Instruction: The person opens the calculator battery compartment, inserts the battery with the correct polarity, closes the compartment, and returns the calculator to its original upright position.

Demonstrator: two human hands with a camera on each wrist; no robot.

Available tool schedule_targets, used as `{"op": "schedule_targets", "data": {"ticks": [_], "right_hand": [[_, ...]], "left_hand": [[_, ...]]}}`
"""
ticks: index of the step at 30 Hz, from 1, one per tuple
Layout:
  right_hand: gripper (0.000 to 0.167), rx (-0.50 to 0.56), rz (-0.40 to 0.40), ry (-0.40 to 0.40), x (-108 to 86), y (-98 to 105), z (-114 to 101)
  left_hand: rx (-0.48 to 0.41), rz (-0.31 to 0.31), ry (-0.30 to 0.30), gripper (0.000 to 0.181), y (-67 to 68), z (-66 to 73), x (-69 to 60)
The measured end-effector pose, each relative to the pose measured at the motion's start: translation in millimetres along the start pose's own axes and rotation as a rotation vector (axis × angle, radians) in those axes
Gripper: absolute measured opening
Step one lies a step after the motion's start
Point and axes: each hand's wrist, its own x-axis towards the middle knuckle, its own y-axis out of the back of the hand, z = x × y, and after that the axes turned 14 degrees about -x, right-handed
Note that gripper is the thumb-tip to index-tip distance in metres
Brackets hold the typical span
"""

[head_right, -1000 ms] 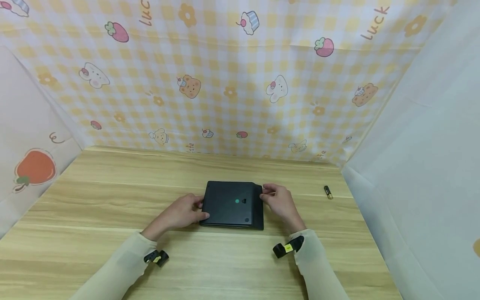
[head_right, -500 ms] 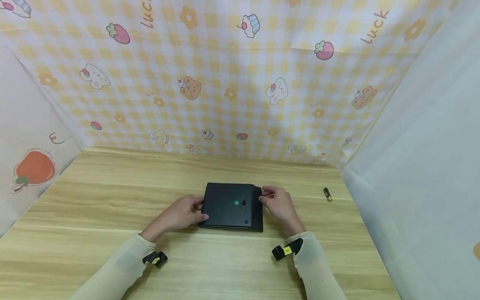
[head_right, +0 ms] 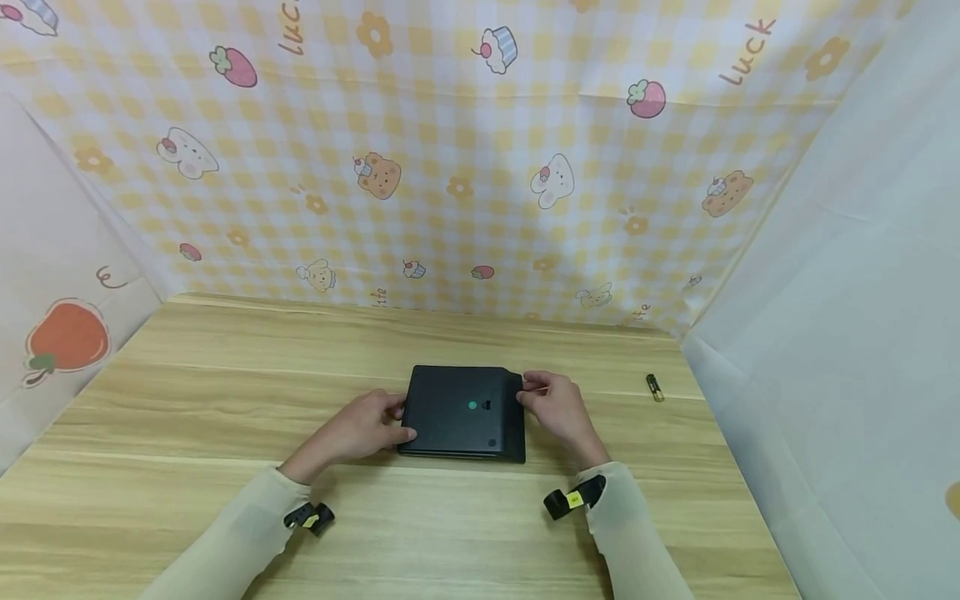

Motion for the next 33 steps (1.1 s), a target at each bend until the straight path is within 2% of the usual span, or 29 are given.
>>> {"op": "schedule_targets", "data": {"ticks": [5,11,14,20,27,33], "right_hand": [[0.042,-0.002,0.002,0.004,0.0,0.3,-0.7],[0.042,-0.003,0.003,0.002,-0.6,0.4,-1.1],[0.041,0.007,0.000,-0.005,-0.8,0.2,-1.8],[0.042,0.013,-0.003,-0.010,-0.2,-0.1,-2.0],[0.041,0.022,-0.004,-0.010,0.8,0.3,-1.0],[0.041,0.053,-0.012,-0.012,1.0,0.9,-0.2]], "left_hand": [[-0.004,-0.007,-0.014,0.038,1.6,3.3,-2.2],[-0.013,-0.014,-0.013,0.042,-0.6,-18.7,8.2],[-0.011,-0.017,-0.010,0.044,-0.3,-19.1,7.6],[-0.005,-0.028,-0.005,0.051,2.8,2.3,-3.8],[-0.035,-0.007,0.059,0.052,5.7,46.6,-22.4],[-0.031,0.003,0.088,0.049,4.8,50.5,-23.5]]}}
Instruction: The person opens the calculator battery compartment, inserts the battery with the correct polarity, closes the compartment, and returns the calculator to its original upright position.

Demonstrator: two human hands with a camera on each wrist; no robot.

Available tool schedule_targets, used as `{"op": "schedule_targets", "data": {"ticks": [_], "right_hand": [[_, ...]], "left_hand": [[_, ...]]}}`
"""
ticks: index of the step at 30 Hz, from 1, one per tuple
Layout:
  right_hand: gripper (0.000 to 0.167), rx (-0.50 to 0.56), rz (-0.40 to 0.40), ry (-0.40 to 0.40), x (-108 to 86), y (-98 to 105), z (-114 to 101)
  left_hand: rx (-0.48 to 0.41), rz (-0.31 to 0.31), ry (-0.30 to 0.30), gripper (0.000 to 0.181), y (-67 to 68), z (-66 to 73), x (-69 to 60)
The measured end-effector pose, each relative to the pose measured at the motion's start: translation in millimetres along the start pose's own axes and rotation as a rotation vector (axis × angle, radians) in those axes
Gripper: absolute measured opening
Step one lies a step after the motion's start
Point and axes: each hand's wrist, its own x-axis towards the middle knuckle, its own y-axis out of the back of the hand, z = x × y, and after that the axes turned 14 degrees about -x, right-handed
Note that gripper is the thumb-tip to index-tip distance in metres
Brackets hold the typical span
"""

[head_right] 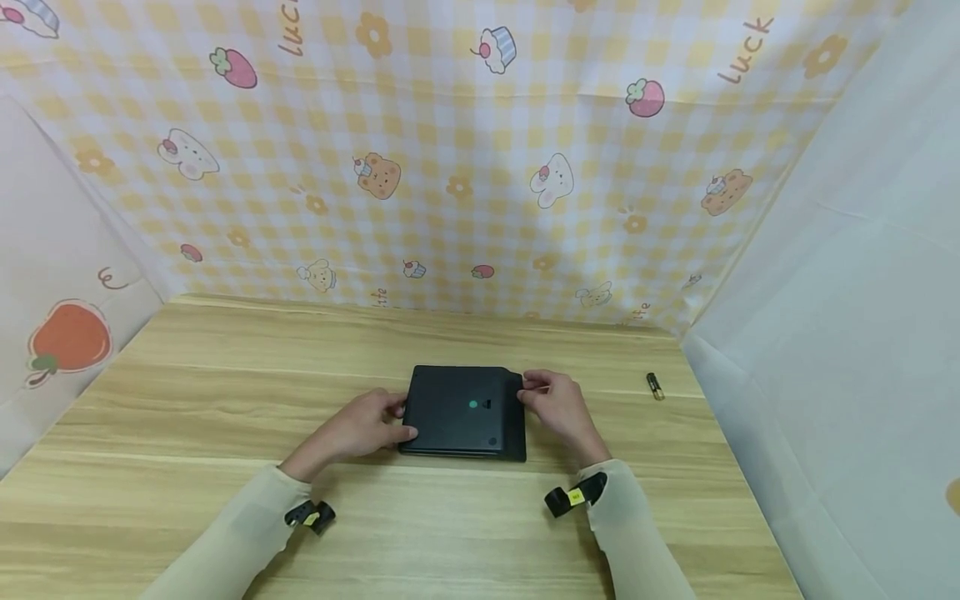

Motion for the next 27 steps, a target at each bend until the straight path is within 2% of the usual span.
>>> {"op": "schedule_targets", "data": {"ticks": [7,11,16,19,20,23,26,27], "right_hand": [[0.041,0.033,-0.014,-0.006,-0.2,0.3,0.3],[0.041,0.048,-0.018,-0.010,0.4,-0.4,1.8],[0.041,0.053,-0.018,-0.008,1.5,-0.7,3.7],[0.040,0.050,-0.012,-0.001,2.2,-0.4,4.6],[0.040,0.048,-0.010,0.002,2.5,-0.3,4.9],[0.039,0.046,-0.007,0.001,3.4,-0.7,5.6],[0.036,0.043,-0.006,0.000,4.1,-1.7,6.1],[0.034,0.042,-0.006,0.003,4.2,-1.9,5.9]], "left_hand": [[0.013,-0.006,-0.023,0.044,0.9,-0.7,2.6],[0.003,-0.008,-0.013,0.046,0.9,-1.4,2.6],[-0.023,-0.016,-0.018,0.028,0.9,-5.0,5.5],[-0.019,-0.026,-0.054,0.024,1.4,-13.4,9.7],[-0.011,-0.030,-0.084,0.024,0.6,-22.2,13.7],[-0.015,-0.037,-0.101,0.026,1.4,-25.9,15.4],[-0.025,-0.037,-0.105,0.025,1.3,-25.6,15.4],[-0.036,-0.034,-0.079,0.024,2.2,-16.7,11.5]]}}
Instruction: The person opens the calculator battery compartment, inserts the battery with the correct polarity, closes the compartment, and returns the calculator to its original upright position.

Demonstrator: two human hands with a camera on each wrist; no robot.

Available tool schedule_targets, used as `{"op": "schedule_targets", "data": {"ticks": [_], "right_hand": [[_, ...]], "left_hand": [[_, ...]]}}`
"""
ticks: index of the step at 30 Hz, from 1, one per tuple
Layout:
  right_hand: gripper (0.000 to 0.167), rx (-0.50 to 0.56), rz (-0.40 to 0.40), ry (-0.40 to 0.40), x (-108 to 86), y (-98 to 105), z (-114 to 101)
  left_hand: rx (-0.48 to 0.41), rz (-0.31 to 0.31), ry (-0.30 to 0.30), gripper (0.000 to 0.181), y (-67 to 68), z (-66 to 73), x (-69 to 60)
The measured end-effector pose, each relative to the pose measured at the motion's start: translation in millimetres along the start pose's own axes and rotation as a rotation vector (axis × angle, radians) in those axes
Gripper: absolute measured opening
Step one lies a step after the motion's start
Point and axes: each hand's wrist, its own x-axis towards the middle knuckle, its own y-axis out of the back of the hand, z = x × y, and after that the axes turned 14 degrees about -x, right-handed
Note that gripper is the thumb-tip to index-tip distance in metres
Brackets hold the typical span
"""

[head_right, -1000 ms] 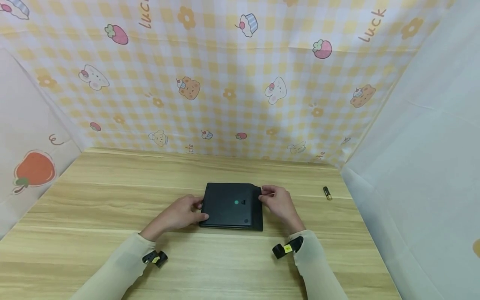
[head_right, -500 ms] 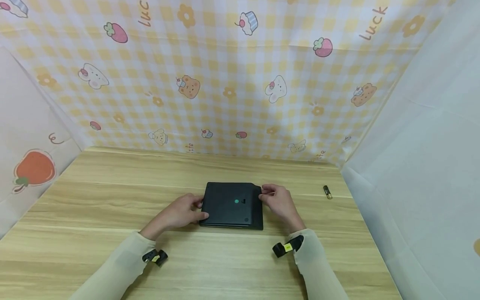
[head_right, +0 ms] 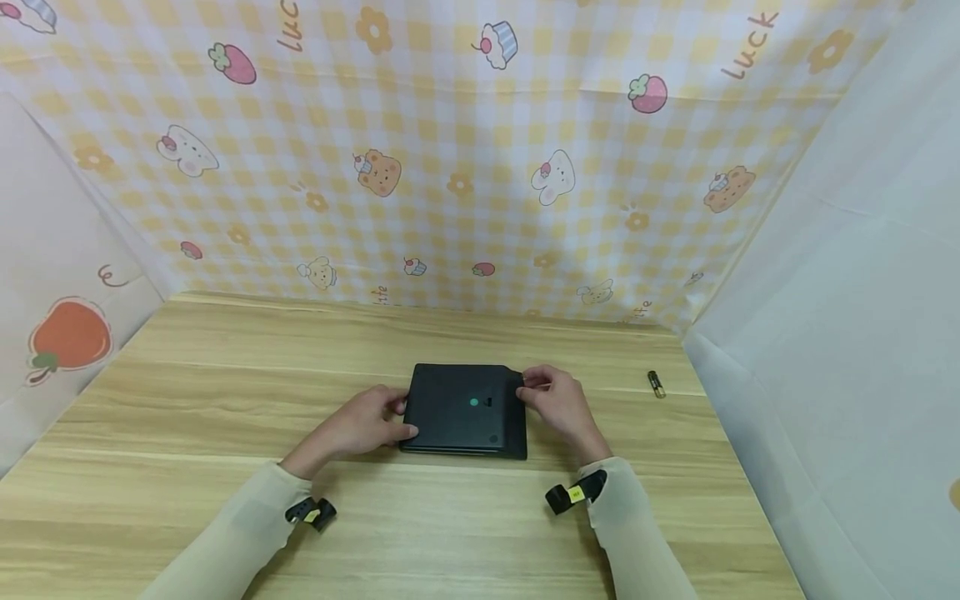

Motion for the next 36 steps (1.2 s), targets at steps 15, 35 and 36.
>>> {"op": "schedule_targets", "data": {"ticks": [15,35,36], "right_hand": [[0.015,-0.109,0.028,0.146,-3.9,-3.0,-12.4],[0.013,-0.271,-0.004,0.442,-5.2,-22.7,-27.3],[0.013,-0.277,0.001,0.446,-4.7,-23.4,-27.3]], "left_hand": [[0.004,0.034,0.065,0.021,-2.7,14.5,-5.2],[0.010,0.033,0.072,0.021,-3.1,14.6,-4.4],[0.008,0.033,0.072,0.021,-3.1,14.6,-4.4]]}}
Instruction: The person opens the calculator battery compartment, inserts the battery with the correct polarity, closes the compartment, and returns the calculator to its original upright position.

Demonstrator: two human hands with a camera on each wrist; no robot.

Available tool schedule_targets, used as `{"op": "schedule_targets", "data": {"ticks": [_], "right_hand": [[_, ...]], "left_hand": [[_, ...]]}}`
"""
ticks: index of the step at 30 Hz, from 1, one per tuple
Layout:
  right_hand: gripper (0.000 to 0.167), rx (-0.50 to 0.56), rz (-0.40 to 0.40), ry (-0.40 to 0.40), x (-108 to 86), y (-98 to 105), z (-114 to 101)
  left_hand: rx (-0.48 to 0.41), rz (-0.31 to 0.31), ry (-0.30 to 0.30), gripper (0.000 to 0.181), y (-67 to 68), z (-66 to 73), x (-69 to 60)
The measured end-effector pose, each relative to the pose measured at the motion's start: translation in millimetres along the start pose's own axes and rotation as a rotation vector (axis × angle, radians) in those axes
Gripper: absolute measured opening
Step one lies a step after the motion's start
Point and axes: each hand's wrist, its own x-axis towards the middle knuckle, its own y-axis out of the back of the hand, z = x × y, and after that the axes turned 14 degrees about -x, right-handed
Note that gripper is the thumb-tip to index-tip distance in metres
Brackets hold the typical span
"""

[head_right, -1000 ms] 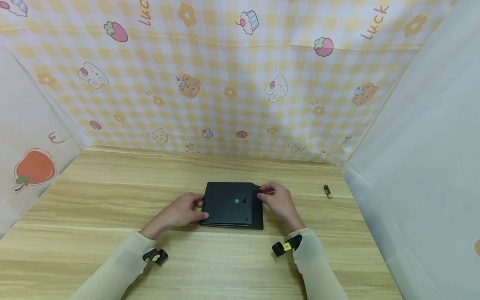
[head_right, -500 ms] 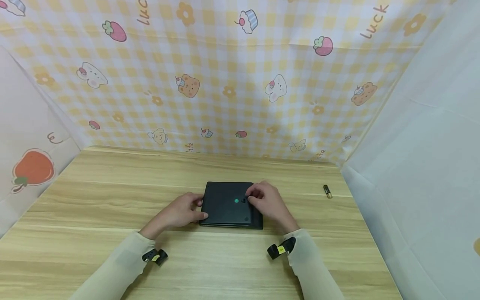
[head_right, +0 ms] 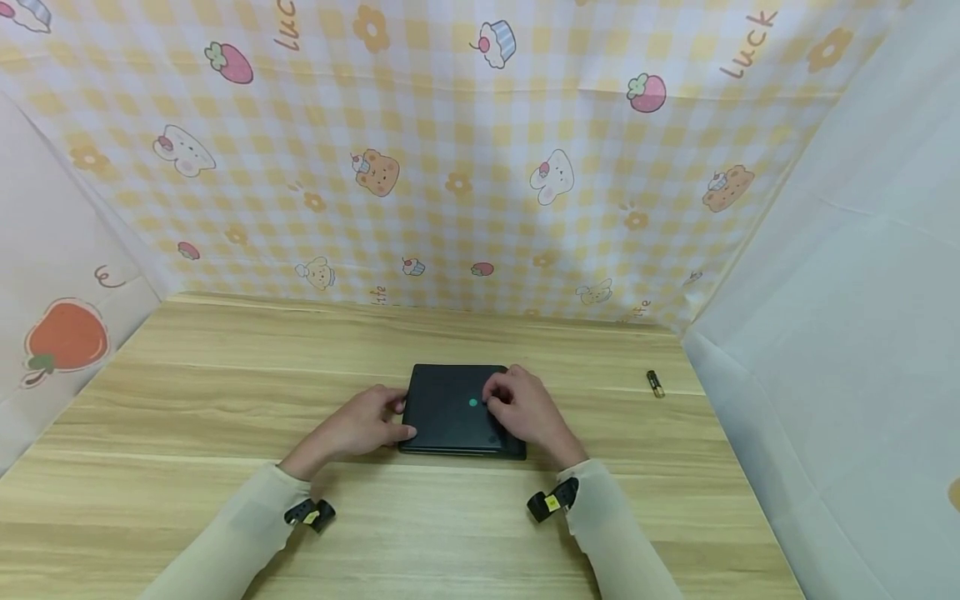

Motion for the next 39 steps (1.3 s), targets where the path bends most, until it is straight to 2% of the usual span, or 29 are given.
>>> {"op": "schedule_targets", "data": {"ticks": [13,24,26,29,31,33,39], "right_hand": [[0.011,-0.097,0.016,0.009,3.1,-6.6,-1.7],[0.014,-0.141,0.031,0.016,3.5,-9.9,-3.0],[0.014,-0.142,0.035,0.019,3.4,-10.0,-3.4],[0.015,-0.137,0.042,0.029,3.5,-9.9,-3.7],[0.015,-0.134,0.045,0.034,3.3,-9.8,-3.7],[0.016,-0.131,0.048,0.038,3.2,-9.8,-3.4],[0.016,-0.129,0.054,0.037,3.1,-11.2,-2.1]], "left_hand": [[0.055,0.021,0.000,0.024,-1.3,1.0,-1.4],[0.034,-0.004,-0.061,0.024,0.5,-1.8,0.2],[0.045,-0.011,-0.096,0.024,0.6,-8.8,2.8],[0.044,-0.010,-0.106,0.025,1.0,-8.2,2.4],[0.043,-0.010,-0.098,0.026,0.8,-7.5,2.2],[0.032,-0.002,-0.062,0.026,0.6,0.0,-0.6],[0.046,0.003,-0.046,0.026,-0.4,-0.8,0.9]]}}
